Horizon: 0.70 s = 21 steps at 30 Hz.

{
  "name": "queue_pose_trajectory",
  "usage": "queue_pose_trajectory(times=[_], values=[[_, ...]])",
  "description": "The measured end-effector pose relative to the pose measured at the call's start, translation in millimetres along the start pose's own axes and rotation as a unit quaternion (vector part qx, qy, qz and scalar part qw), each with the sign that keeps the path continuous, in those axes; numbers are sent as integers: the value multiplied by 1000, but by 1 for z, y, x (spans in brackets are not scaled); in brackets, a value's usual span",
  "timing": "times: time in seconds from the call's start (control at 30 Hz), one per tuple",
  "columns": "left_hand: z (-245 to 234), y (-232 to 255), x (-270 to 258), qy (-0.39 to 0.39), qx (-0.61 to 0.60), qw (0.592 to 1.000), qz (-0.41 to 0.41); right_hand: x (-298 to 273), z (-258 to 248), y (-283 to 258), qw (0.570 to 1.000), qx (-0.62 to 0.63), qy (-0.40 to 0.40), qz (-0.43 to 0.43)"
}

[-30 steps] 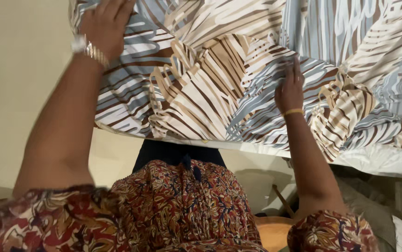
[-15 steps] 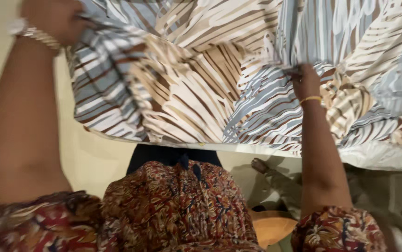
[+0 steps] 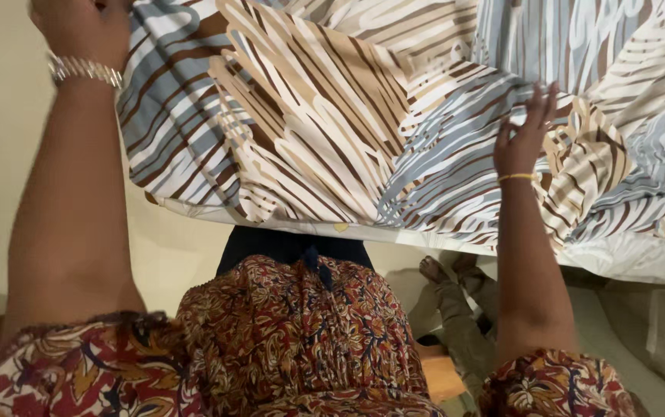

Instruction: The person spreads a striped bedsheet over a mattress, smoothing and adjusting the fabric by hand to cover the surface. The person repeatedly lifts and repositions the sheet to align it and remove wrinkles.

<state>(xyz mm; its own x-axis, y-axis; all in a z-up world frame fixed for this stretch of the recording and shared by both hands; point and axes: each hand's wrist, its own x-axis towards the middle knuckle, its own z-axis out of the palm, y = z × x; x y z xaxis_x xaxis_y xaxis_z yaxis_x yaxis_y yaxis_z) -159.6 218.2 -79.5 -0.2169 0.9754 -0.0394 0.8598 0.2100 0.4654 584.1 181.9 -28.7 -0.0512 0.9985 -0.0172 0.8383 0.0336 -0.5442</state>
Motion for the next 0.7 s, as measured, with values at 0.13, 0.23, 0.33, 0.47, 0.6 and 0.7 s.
queue_pose_trajectory(times=[0.13,0.23,0.33,0.47,0.6,0.7], values=[[-3,1,-76,67,-47,996,35,-64,7,6,998,-10,39,39],[-9,2,-162,47,-94,988,-115,-134,10,23,980,13,112,166],[-22,22,-239,86,-118,947,-286,-179,-2,50,901,-12,209,379],[-26,63,-286,-99,-361,731,-571,-207,-34,84,634,233,225,702],[1,82,-287,-26,-335,760,-556,-195,-60,116,548,259,183,774],[26,64,-283,21,-397,755,-522,-187,-68,137,528,250,134,801]])
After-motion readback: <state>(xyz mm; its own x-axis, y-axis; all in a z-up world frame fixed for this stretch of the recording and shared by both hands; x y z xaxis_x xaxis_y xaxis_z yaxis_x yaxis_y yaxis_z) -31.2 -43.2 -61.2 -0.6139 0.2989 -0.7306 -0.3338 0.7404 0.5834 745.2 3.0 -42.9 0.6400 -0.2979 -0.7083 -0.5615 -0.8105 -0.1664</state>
